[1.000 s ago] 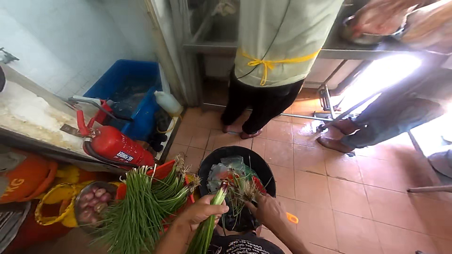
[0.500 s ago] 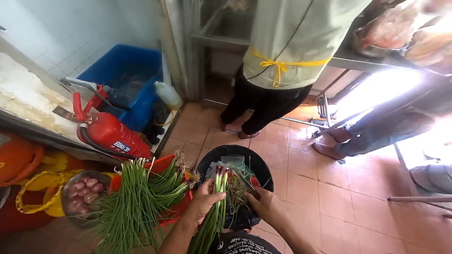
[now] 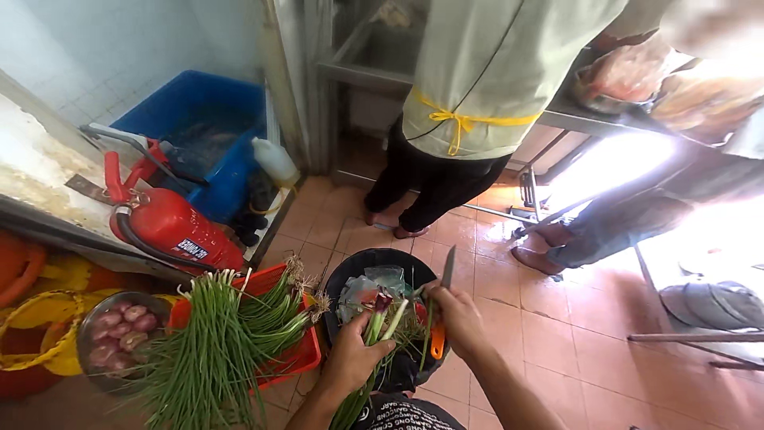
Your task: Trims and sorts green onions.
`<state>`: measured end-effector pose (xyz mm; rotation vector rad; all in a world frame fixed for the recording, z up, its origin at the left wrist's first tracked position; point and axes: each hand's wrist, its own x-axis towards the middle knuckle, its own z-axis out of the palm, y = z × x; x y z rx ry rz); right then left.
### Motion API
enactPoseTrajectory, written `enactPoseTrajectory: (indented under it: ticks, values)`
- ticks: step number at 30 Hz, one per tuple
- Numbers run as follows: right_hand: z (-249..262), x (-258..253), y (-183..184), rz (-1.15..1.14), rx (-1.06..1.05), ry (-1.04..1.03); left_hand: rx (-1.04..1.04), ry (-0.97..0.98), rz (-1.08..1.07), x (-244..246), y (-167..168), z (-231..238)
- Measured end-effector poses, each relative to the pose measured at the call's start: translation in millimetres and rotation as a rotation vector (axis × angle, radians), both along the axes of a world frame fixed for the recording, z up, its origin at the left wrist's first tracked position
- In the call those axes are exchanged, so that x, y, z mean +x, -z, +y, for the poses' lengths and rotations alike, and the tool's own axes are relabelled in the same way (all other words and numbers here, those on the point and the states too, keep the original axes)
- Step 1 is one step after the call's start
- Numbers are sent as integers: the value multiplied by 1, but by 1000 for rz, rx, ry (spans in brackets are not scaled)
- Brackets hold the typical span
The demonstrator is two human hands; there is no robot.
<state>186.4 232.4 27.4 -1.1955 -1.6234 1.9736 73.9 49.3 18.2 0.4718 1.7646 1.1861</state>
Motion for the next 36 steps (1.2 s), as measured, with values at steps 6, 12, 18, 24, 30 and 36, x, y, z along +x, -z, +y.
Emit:
enactPoseTrajectory:
  ticks: [6, 12, 18, 24, 30, 36]
  values:
    - [15, 20, 17, -96, 106, -247, 173, -78, -249, -4, 7, -2]
    - [-16, 14, 13, 101, -47, -219, 232, -44, -382, 1, 4, 6]
    - [-20, 23, 21, 222, -109, -103, 305, 43, -550, -5, 2, 4]
    - [-11, 34, 49, -115, 126, -128, 327, 91, -667, 4, -4, 12]
    - [-12, 41, 25, 120, -115, -180, 209, 42, -621, 18, 0, 23]
    - [-14, 44, 37, 109, -220, -248, 140, -71, -626, 37, 14, 29]
